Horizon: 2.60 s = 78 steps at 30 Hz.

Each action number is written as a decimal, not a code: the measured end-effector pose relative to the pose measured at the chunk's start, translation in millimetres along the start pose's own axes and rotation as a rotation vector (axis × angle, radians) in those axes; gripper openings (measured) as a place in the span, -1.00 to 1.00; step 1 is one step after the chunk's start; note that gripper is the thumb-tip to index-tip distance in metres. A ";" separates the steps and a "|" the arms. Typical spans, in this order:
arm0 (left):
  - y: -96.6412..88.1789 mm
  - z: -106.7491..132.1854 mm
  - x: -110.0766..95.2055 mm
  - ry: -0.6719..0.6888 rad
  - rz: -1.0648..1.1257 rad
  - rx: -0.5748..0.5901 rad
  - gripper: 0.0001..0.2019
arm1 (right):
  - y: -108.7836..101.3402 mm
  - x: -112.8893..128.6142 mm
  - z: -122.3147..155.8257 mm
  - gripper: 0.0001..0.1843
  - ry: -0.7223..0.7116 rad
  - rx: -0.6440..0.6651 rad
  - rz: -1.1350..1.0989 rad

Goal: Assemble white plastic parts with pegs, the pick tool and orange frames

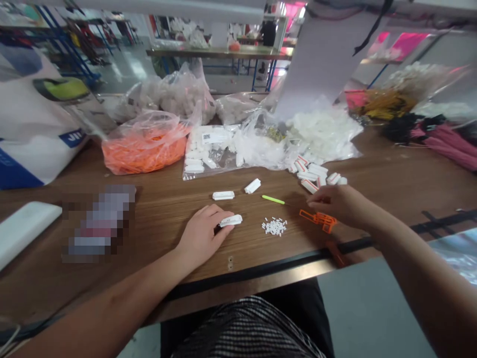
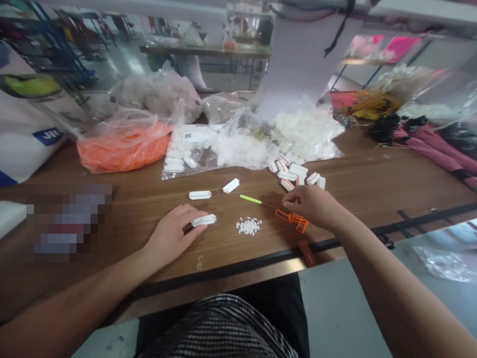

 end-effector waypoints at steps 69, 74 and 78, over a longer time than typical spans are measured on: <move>5.3 1.7 -16.6 -0.570 1.241 0.070 -0.66 | 69.1 154.0 14.8 -0.84 0.022 -0.061 -0.984; 5.3 1.6 -16.1 -0.571 1.237 0.076 -0.68 | 70.4 153.8 13.4 -0.82 0.030 -0.072 -0.985; 5.1 1.4 -17.3 -0.567 1.249 0.075 -0.69 | 71.1 153.8 14.1 -0.81 0.031 -0.102 -0.955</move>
Point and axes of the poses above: each hand's wrist, its own z-axis away from the middle knuckle, its own y-axis out of the palm, x = y × z, the point moved 2 cm from there along -z, towards the middle knuckle, and after that the axes turned 3 degrees about -x, right-handed, at the moved point
